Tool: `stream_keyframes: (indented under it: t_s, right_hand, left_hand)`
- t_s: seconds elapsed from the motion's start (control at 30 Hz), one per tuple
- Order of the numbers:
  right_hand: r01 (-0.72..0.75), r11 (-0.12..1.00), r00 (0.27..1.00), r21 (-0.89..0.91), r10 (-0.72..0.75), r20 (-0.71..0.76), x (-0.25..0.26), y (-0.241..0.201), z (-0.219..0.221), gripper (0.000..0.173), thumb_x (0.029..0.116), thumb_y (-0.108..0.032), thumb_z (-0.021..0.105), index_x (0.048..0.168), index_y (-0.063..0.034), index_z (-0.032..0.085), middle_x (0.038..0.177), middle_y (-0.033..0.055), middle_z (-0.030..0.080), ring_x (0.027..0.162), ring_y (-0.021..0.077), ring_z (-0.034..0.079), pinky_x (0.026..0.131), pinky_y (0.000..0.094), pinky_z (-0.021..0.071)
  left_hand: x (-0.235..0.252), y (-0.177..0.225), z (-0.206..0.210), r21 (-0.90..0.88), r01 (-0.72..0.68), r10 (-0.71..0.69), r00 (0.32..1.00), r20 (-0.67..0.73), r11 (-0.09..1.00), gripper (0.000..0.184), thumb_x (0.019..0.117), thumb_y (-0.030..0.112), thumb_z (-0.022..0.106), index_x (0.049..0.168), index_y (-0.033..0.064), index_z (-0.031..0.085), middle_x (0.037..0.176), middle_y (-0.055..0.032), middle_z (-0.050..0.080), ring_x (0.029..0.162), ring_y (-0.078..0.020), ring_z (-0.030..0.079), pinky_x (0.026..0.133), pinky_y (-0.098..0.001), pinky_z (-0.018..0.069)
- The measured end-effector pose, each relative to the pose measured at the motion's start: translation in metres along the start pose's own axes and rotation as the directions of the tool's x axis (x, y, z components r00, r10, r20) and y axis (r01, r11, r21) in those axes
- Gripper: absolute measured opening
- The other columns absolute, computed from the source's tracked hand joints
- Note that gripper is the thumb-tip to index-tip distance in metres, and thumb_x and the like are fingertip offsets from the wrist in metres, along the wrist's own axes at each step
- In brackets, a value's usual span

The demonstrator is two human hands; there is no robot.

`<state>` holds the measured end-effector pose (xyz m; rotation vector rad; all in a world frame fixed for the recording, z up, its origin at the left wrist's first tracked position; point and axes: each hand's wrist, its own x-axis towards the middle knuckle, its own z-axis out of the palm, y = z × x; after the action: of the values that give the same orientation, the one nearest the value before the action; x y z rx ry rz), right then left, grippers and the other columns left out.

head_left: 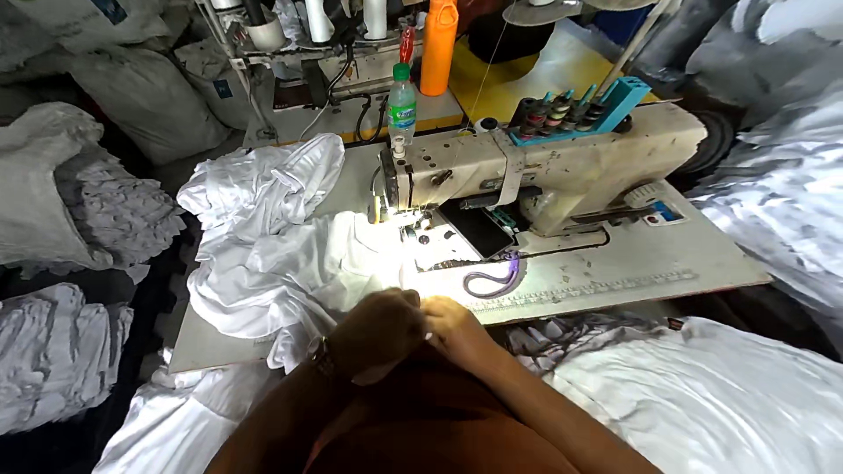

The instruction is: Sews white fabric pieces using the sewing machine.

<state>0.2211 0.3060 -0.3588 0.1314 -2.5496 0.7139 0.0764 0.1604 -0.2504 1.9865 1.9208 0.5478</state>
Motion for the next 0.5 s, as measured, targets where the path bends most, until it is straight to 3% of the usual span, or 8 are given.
stream_keyframes:
  t_s: [0.03, 0.1, 0.17, 0.2, 0.23, 0.33, 0.4, 0.5]
  right_hand:
    - [0.007, 1.000, 1.000, 0.000, -0.007, -0.016, -0.010, -0.007, -0.002, 0.016, 0.0972, -0.019, 0.065, 0.099, -0.0093, 0.079, 0.111, 0.0066, 0.076, 0.112, 0.0218, 0.070, 0.101, 0.0383, 0.0567]
    - [0.024, 1.000, 0.999, -0.017, -0.024, -0.022, -0.020, -0.014, -0.004, 0.022, 0.0992, -0.024, 0.064, 0.092, -0.0080, 0.077, 0.107, 0.0062, 0.076, 0.113, 0.0208, 0.070, 0.103, 0.0376, 0.0553]
    - [0.003, 0.999, 1.000, -0.046, -0.002, 0.016, -0.023, -0.015, -0.010, 0.025, 0.1009, -0.026, 0.060, 0.099, -0.0085, 0.079, 0.118, 0.0066, 0.075, 0.123, 0.0225, 0.066, 0.109, 0.0409, 0.0513]
    - [-0.010, 0.998, 0.999, -0.062, 0.012, 0.031, -0.024, -0.014, -0.014, 0.027, 0.1018, -0.028, 0.059, 0.104, -0.0096, 0.079, 0.125, 0.0063, 0.073, 0.129, 0.0242, 0.063, 0.113, 0.0435, 0.0483]
    - [-0.022, 0.998, 0.999, -0.067, 0.025, 0.039, -0.024, -0.012, -0.015, 0.028, 0.1027, -0.029, 0.058, 0.107, -0.0110, 0.079, 0.130, 0.0061, 0.071, 0.134, 0.0263, 0.059, 0.116, 0.0456, 0.0455]
    - [-0.011, 1.000, 0.999, -0.023, 0.012, 0.035, -0.026, -0.012, -0.014, 0.029, 0.1040, -0.029, 0.057, 0.114, -0.0119, 0.078, 0.142, 0.0085, 0.064, 0.144, 0.0306, 0.048, 0.120, 0.0461, 0.0393]
    - [0.024, 0.999, 1.000, -0.024, -0.024, 0.019, -0.027, -0.010, -0.014, 0.029, 0.1044, -0.027, 0.055, 0.116, -0.0123, 0.077, 0.139, 0.0083, 0.066, 0.141, 0.0289, 0.052, 0.119, 0.0450, 0.0407]
    - [0.026, 0.998, 0.999, -0.051, -0.024, 0.034, -0.031, -0.008, -0.014, 0.029, 0.1039, -0.023, 0.054, 0.117, -0.0113, 0.077, 0.127, 0.0075, 0.073, 0.129, 0.0236, 0.063, 0.115, 0.0416, 0.0463]
  left_hand:
    - [0.010, -0.011, 0.007, -0.020, 0.000, -0.001, 0.998, -0.068, 1.000, 0.033, 0.1025, 0.027, 0.053, 0.084, 0.0056, 0.071, 0.100, -0.0095, 0.070, 0.099, -0.0230, 0.066, 0.089, -0.0391, 0.0533]
    - [0.026, -0.034, 0.030, -0.018, 0.107, -0.108, 0.976, -0.189, 0.994, 0.030, 0.1033, 0.026, 0.052, 0.102, 0.0018, 0.071, 0.118, -0.0129, 0.070, 0.114, -0.0255, 0.065, 0.100, -0.0426, 0.0510]
    - [0.027, -0.053, 0.054, 0.110, 0.413, -0.373, 0.888, -0.271, 0.904, 0.044, 0.1015, 0.037, 0.053, 0.133, 0.0088, 0.066, 0.144, -0.0090, 0.061, 0.141, -0.0316, 0.049, 0.113, -0.0616, 0.0369]
    - [0.026, -0.061, 0.057, 0.135, 0.539, -0.489, 0.826, -0.280, 0.832, 0.052, 0.1011, 0.044, 0.049, 0.142, 0.0132, 0.060, 0.154, -0.0059, 0.053, 0.150, -0.0343, 0.037, 0.115, -0.0712, 0.0258]
    - [0.023, -0.067, 0.054, 0.156, 0.612, -0.557, 0.779, -0.289, 0.775, 0.057, 0.1012, 0.049, 0.046, 0.147, 0.0164, 0.056, 0.158, -0.0042, 0.048, 0.153, -0.0379, 0.030, 0.113, -0.0755, 0.0231]
    - [0.016, -0.073, 0.048, 0.206, 0.677, -0.616, 0.731, -0.292, 0.706, 0.060, 0.1020, 0.051, 0.041, 0.152, 0.0200, 0.050, 0.160, -0.0011, 0.046, 0.154, -0.0408, 0.026, 0.110, -0.0758, 0.0268]
    - [0.015, -0.069, 0.048, 0.225, 0.660, -0.595, 0.747, -0.296, 0.717, 0.057, 0.1024, 0.047, 0.043, 0.155, 0.0251, 0.046, 0.160, -0.0021, 0.045, 0.153, -0.0425, 0.028, 0.110, -0.0777, 0.0260]
    - [0.011, -0.068, 0.052, 0.247, 0.576, -0.494, 0.807, -0.324, 0.779, 0.045, 0.1022, 0.038, 0.045, 0.144, 0.0317, 0.060, 0.156, -0.0011, 0.051, 0.150, -0.0416, 0.034, 0.108, -0.0817, 0.0219]
